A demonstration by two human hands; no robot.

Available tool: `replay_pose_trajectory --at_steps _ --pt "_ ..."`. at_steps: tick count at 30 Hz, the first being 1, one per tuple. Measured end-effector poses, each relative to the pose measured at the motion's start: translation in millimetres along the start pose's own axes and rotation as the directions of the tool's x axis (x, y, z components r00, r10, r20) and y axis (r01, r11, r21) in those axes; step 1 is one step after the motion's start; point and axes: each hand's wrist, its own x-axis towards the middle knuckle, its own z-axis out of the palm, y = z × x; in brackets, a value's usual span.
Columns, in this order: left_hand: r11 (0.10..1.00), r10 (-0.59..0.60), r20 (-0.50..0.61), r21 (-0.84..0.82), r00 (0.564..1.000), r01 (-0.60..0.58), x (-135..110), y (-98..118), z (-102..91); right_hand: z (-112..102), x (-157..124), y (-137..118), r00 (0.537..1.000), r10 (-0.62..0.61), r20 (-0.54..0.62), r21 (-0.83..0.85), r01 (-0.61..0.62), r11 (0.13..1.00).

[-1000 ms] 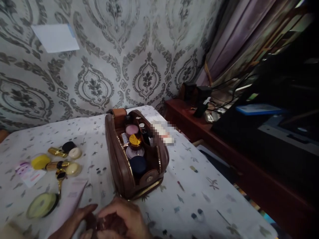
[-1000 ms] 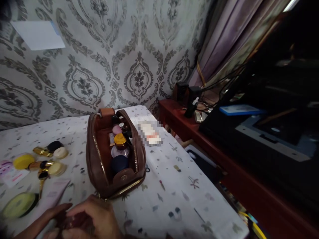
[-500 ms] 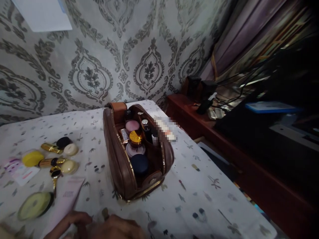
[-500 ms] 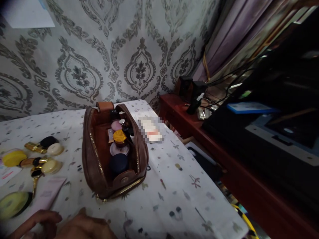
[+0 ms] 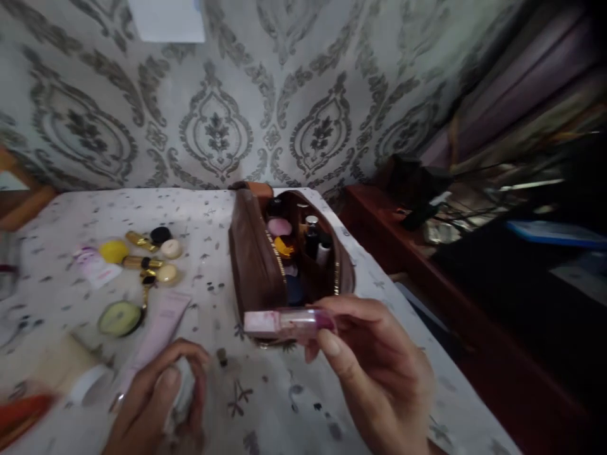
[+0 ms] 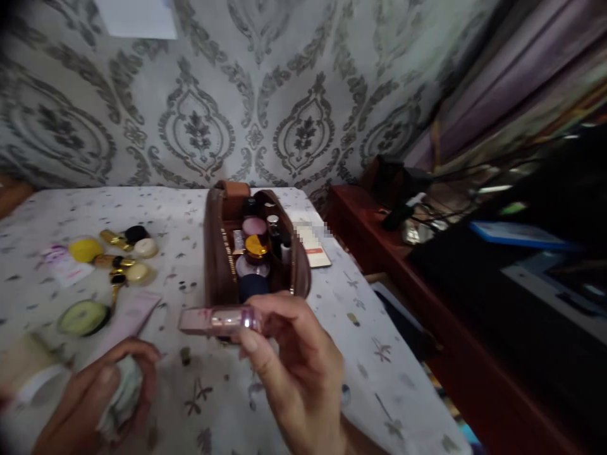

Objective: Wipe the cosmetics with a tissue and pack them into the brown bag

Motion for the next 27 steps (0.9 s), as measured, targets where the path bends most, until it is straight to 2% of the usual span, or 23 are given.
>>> replay_pose_trajectory --at_steps 5,9,13,17,22,27 --pt "0.989 0.063 0.119 -0.139 0.991 -0.046 -4 6 5.7 19 -21 11 0.982 -0.073 0.175 -0.042 0.081 0.996" --pt "0.991 0.08 0.232 -0.12 0.969 -0.053 -3 -1 1.0 32 -32 16 0.935 -0.149 0.322 -0.053 0.175 0.983" --pt "0.99 0.131 0.303 -0.084 0.944 -0.11 -1 -9 -6.3 36 -31 18 0.915 -0.175 0.363 -0.115 0.23 0.966" --pt "0.987 0.158 0.235 -0.011 0.959 -0.16 0 -8 -11.0 42 -30 23 0.922 -0.196 0.333 -0.132 0.251 0.959" --pt "0.959 0.277 0.032 0.048 0.96 -0.278 0 -1 -15.4 60 -28 31 0.938 -0.182 0.295 -0.118 0.225 0.967" --pt "0.957 0.283 -0.041 -0.055 0.958 -0.286 7 3 -24.2 79 -30 44 0.946 -0.193 0.26 -0.072 0.218 0.973"
